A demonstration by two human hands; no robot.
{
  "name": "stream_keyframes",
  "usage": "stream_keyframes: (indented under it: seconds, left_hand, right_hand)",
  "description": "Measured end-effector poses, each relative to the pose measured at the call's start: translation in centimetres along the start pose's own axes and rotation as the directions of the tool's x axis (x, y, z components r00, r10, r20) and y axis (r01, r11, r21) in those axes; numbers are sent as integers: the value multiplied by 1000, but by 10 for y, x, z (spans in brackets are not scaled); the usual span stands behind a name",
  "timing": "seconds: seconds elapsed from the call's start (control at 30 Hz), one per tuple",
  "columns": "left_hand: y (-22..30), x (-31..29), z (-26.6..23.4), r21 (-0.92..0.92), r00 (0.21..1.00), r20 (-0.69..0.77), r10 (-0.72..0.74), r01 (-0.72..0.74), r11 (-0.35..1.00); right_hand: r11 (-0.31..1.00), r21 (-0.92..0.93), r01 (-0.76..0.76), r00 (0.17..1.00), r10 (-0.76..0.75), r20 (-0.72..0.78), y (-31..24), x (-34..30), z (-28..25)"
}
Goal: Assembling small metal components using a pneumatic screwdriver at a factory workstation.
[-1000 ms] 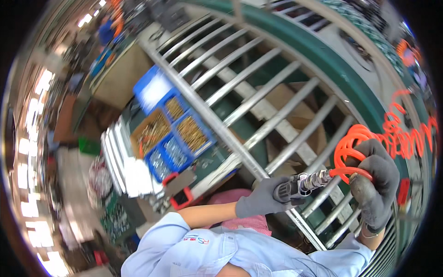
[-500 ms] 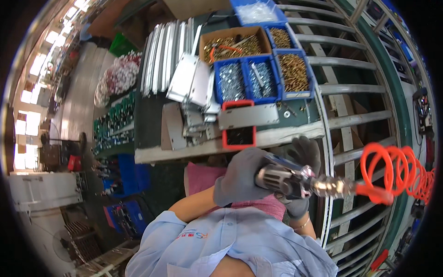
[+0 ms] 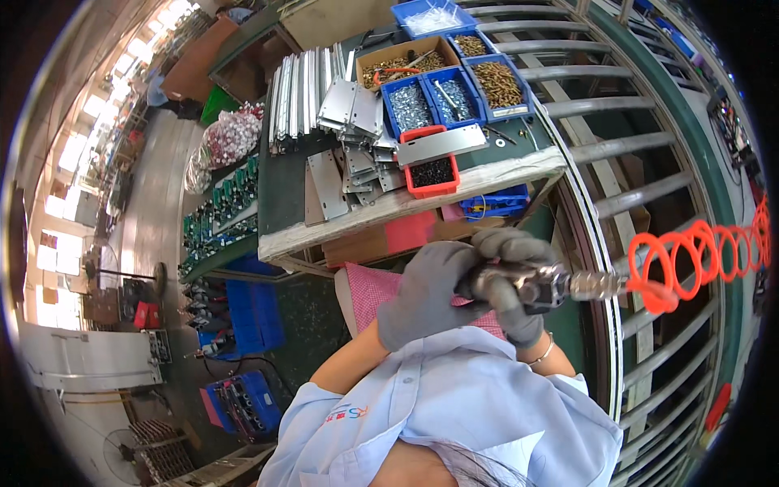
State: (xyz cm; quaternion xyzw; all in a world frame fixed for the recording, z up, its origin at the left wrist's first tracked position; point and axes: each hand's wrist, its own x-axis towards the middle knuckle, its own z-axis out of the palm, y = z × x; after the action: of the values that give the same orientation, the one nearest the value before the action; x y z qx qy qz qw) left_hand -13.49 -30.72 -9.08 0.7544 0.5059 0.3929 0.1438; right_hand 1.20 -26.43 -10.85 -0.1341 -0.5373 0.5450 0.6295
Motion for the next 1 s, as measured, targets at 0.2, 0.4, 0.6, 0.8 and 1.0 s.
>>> stream_keyframes:
  seconds: [0.2, 0.4, 0.6, 0.8, 1.0]
  left_hand:
    - [-62, -35, -15, -27, 948, -118, -296, 295, 955]
    - [-126, 4, -3, 30, 879, -234, -415, 433, 901]
    - [-164, 72, 8, 517, 989, -121, -88, 139, 845]
    - [-200, 100, 23, 699, 950, 133, -284, 113, 706]
    - [-177, 98, 3, 662, 998, 70, -5, -43, 749]
  right_hand:
    - [989, 40, 142, 956, -127, -266, -38, -6, -43]
    - [952, -98, 291, 930, -305, -203, -52, -7, -55]
    - [945, -250, 212, 951, -258, -170, -42, -19, -74]
    - [953, -275, 130, 966, -184, -182, -34, -27, -82]
    - [929, -364, 72, 939, -187, -290, -39, -26, -89]
